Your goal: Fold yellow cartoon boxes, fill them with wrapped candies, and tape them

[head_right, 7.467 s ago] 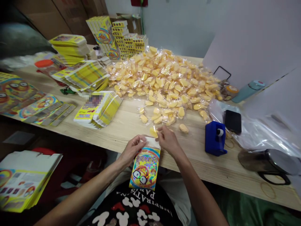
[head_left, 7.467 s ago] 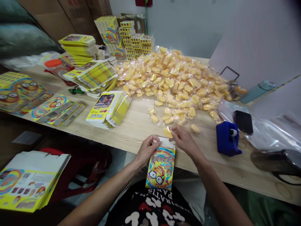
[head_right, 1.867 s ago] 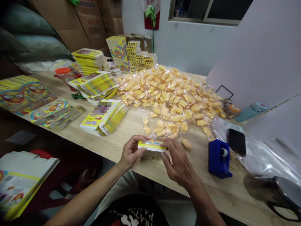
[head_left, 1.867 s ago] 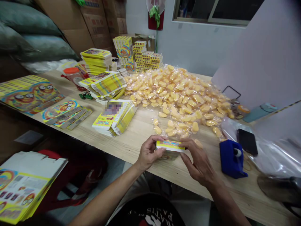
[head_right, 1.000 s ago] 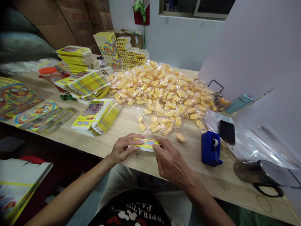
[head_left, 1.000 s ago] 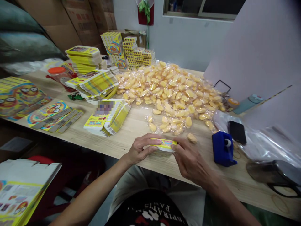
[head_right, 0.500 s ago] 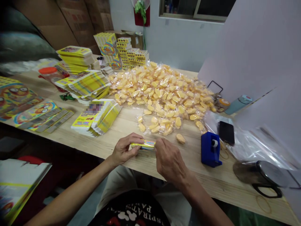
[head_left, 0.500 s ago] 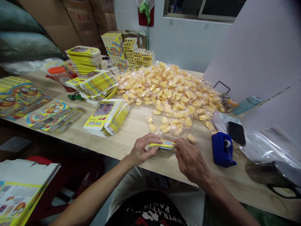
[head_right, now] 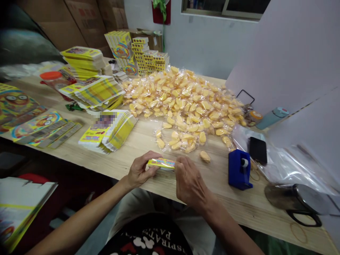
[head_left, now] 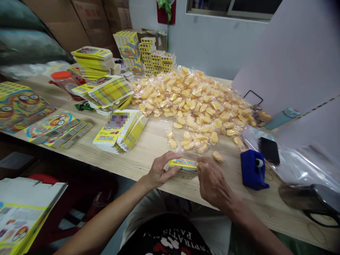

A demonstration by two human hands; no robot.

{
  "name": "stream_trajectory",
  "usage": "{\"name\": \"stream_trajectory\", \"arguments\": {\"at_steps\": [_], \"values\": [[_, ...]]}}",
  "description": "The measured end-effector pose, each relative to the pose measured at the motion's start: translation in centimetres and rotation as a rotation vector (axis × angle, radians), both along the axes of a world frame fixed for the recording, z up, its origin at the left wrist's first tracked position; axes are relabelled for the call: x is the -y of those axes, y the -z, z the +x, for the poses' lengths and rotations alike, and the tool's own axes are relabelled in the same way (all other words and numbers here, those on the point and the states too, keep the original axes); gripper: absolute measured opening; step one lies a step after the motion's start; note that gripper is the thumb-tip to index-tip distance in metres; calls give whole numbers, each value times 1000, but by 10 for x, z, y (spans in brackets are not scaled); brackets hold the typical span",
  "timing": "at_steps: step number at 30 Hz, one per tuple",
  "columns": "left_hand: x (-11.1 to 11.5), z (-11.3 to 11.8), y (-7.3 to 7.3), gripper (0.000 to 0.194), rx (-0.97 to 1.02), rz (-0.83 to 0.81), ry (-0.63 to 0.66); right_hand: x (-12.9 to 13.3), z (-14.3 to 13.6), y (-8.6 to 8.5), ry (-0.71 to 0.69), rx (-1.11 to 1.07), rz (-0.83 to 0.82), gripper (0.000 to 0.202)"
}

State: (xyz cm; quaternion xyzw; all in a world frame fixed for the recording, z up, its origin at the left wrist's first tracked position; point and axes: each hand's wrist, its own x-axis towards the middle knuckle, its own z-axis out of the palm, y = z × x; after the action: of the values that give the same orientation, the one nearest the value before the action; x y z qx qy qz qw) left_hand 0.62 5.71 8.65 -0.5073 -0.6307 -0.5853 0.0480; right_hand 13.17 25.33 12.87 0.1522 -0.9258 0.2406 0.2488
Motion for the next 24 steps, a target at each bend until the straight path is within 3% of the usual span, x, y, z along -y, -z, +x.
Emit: {"name": "stream_trajectory", "arguments": {"at_steps": [3, 5, 11, 15, 19, 21, 24], "values": [[1, 0, -5, 37, -39, 23, 81, 3, 8, 4, 11, 14, -201, 22], [2, -1, -9, 37, -55, 27, 105, 2, 13, 5, -4, 46, -243, 23], [14, -13, -17, 42, -203, -84, 163, -7, 17, 10, -82, 36, -131, 33], [22, -14, -27, 47, -385, -210, 87, -5, 15, 7, -56, 23, -71, 37], [6, -6, -29, 48, -467, -231, 18, -7, 21, -3, -14, 53, -118, 37], [-14, 0, -27, 48, -463, -168, -28, -23, 31, -5, 111, 23, -235, 32], [-49, 10, -23, 47, -423, -65, -52, -68, 61, 2, 551, -42, -384, 25]]}}
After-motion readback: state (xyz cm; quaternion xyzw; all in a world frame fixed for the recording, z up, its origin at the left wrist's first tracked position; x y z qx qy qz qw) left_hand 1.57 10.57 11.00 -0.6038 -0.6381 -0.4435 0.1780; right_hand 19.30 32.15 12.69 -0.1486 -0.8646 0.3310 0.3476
